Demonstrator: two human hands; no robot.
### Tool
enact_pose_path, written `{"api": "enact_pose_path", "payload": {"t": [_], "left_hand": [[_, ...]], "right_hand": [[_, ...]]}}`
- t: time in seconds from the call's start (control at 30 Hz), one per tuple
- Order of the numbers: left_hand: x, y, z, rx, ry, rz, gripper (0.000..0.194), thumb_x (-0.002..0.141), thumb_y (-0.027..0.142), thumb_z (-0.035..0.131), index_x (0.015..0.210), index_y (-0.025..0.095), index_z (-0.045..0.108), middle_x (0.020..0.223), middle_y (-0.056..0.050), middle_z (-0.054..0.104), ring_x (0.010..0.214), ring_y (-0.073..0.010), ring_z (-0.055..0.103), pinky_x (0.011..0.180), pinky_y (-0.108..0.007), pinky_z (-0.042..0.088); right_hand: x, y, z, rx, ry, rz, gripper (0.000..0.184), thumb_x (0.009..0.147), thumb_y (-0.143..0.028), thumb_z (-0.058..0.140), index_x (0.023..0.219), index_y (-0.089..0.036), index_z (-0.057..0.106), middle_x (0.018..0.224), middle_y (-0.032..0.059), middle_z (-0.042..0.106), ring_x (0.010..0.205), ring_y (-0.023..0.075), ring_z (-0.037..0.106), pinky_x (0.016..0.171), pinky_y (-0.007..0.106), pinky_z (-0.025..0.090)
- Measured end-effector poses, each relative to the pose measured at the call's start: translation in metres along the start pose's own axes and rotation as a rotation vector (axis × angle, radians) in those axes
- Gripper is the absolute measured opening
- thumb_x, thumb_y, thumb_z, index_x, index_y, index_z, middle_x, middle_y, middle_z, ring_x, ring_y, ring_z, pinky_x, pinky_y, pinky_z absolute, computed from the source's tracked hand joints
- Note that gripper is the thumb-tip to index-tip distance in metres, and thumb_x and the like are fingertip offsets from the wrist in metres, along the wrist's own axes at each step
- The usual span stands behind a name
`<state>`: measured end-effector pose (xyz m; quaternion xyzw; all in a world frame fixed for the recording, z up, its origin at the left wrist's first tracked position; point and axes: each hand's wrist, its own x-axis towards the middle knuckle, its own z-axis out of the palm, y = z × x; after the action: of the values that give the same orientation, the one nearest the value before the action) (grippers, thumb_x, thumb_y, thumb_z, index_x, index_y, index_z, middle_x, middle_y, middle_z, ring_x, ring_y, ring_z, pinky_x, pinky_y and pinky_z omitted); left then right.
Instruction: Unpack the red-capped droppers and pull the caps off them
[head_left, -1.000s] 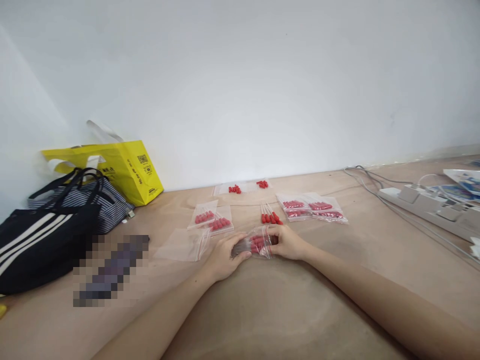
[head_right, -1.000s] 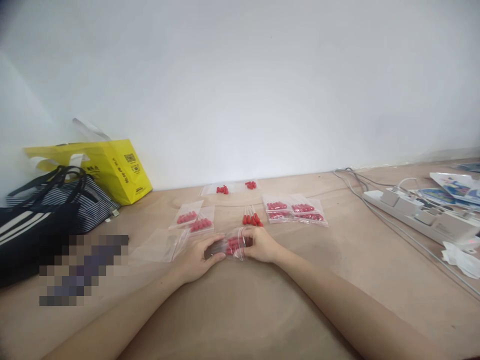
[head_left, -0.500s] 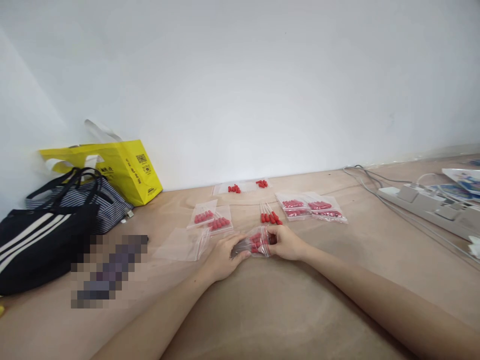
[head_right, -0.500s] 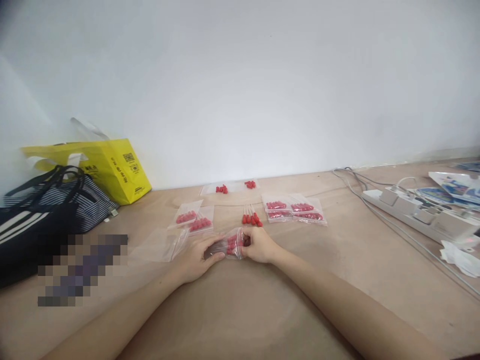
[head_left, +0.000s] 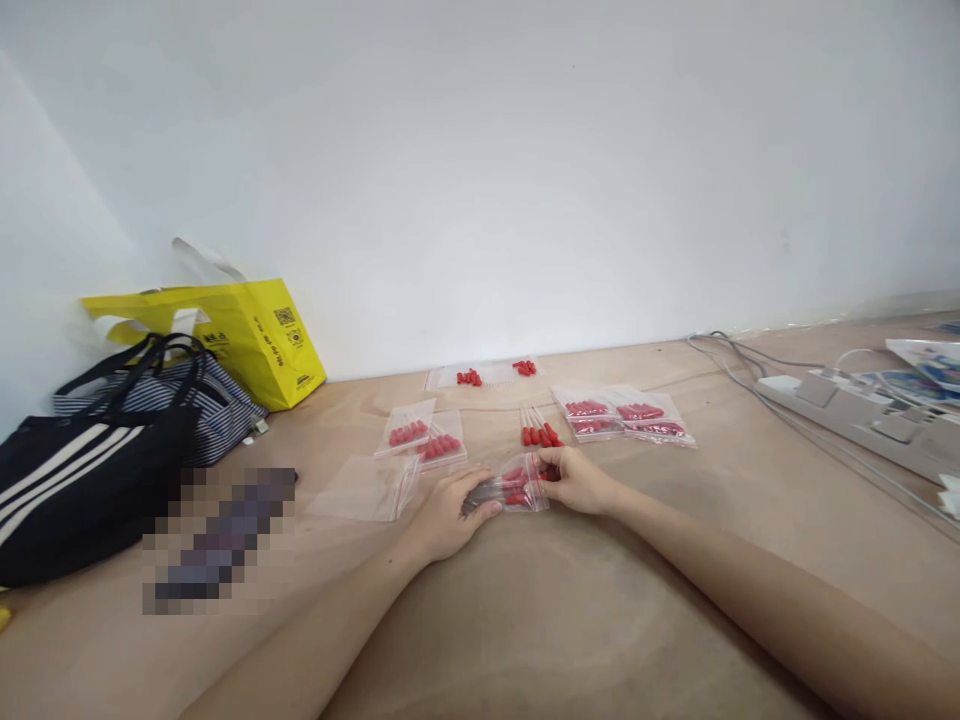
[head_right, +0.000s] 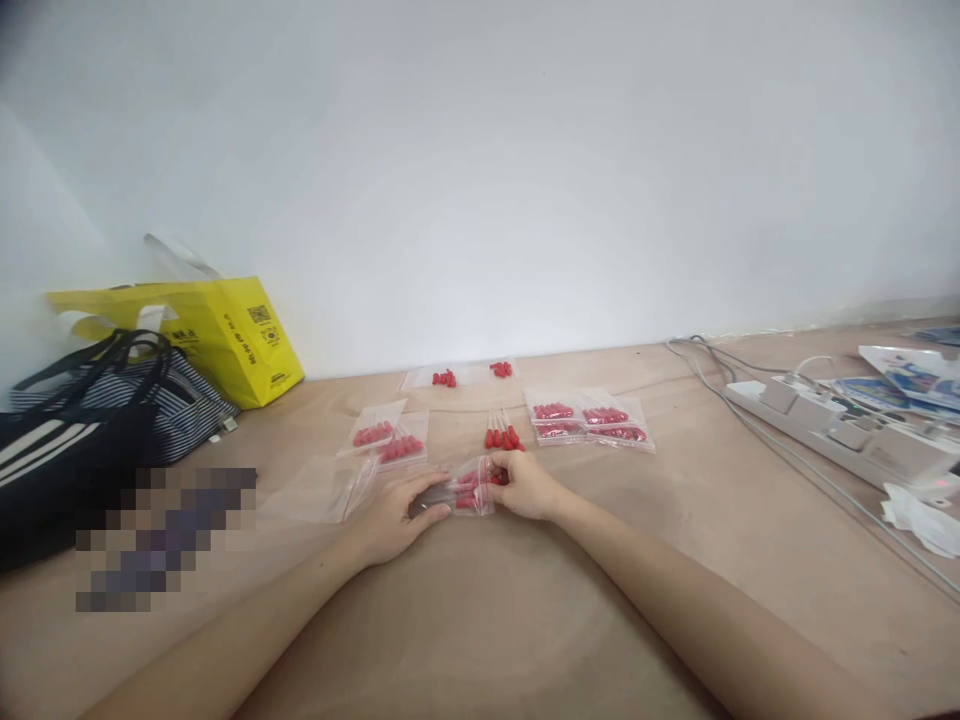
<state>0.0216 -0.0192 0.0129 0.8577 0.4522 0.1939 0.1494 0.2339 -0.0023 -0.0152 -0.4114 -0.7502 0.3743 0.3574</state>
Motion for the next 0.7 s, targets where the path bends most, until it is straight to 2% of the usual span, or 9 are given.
{"api": "enact_pose_path", "payload": {"t": [0.1,0.17,0.3,0.37,0.47,0.53,0.63,0.7], "left_hand": [[0.000,-0.002,0.001,0.008,-0.011,-0.005,0.039,0.076,0.037,0.052,0.110,0.018,0.054,0.119,-0.007,0.054,0.110,-0.0209,0.049,0.094,-0.037,0.037],[0.000,-0.003,0.001,0.010,-0.010,-0.003,0.039,0.076,0.037,0.052,0.110,0.018,0.054,0.119,-0.006,0.054,0.110,-0.0212,0.049,0.094,-0.037,0.038],[0.000,-0.003,0.001,0.010,0.000,-0.010,0.039,0.076,0.039,0.051,0.110,0.018,0.054,0.118,-0.007,0.055,0.109,-0.0219,0.049,0.093,-0.037,0.038],[0.000,-0.003,0.001,0.009,-0.007,-0.012,0.039,0.076,0.038,0.052,0.109,0.017,0.054,0.118,-0.007,0.055,0.109,-0.0219,0.050,0.093,-0.037,0.038],[0.000,-0.003,0.001,0.004,-0.017,-0.008,0.040,0.076,0.038,0.051,0.110,0.017,0.054,0.119,-0.007,0.054,0.109,-0.0217,0.049,0.094,-0.037,0.038],[0.000,-0.004,0.001,0.002,-0.016,-0.004,0.039,0.077,0.038,0.051,0.110,0.017,0.054,0.118,-0.007,0.054,0.109,-0.0215,0.049,0.094,-0.037,0.038],[0.001,-0.006,0.002,-0.005,-0.008,0.009,0.038,0.077,0.037,0.051,0.109,0.018,0.054,0.118,-0.007,0.055,0.109,-0.0209,0.049,0.093,-0.036,0.038],[0.000,-0.007,0.003,-0.007,-0.004,0.010,0.039,0.077,0.038,0.051,0.109,0.018,0.054,0.118,-0.007,0.055,0.109,-0.0208,0.049,0.093,-0.036,0.038]], "right_hand": [[0.000,0.001,-0.007,-0.013,-0.012,0.021,0.018,0.069,-0.032,0.060,0.075,-0.015,0.061,0.071,0.0013,0.062,0.066,0.0129,0.055,0.062,0.025,0.045],[-0.001,0.003,-0.020,-0.015,-0.002,0.041,0.018,0.070,-0.031,0.059,0.077,-0.015,0.059,0.073,0.0016,0.062,0.067,0.0127,0.056,0.063,0.025,0.045],[-0.010,0.009,-0.064,0.047,-0.035,0.121,0.022,0.068,-0.034,0.060,0.078,-0.015,0.058,0.071,0.0005,0.060,0.064,0.0120,0.055,0.062,0.027,0.045],[-0.016,0.014,-0.088,0.080,-0.002,0.159,0.025,0.065,-0.036,0.063,0.077,-0.015,0.059,0.069,0.0001,0.060,0.061,0.0111,0.055,0.061,0.026,0.045],[-0.022,0.022,-0.113,0.114,0.179,0.207,0.030,0.063,-0.039,0.064,0.078,-0.014,0.059,0.067,0.0011,0.060,0.059,0.0109,0.054,0.059,0.026,0.044],[-0.021,0.025,-0.117,0.117,0.327,0.223,0.030,0.064,-0.040,0.063,0.078,-0.014,0.058,0.067,0.0022,0.061,0.059,0.0114,0.055,0.057,0.025,0.043],[-0.010,0.025,-0.105,0.015,0.595,0.222,0.028,0.067,-0.040,0.059,0.079,-0.015,0.057,0.068,0.0037,0.061,0.060,0.0133,0.056,0.056,0.026,0.043],[0.000,0.022,-0.088,-0.175,0.732,0.196,0.023,0.069,-0.037,0.056,0.078,-0.016,0.056,0.069,0.0039,0.061,0.063,0.0151,0.057,0.058,0.027,0.043]]}}
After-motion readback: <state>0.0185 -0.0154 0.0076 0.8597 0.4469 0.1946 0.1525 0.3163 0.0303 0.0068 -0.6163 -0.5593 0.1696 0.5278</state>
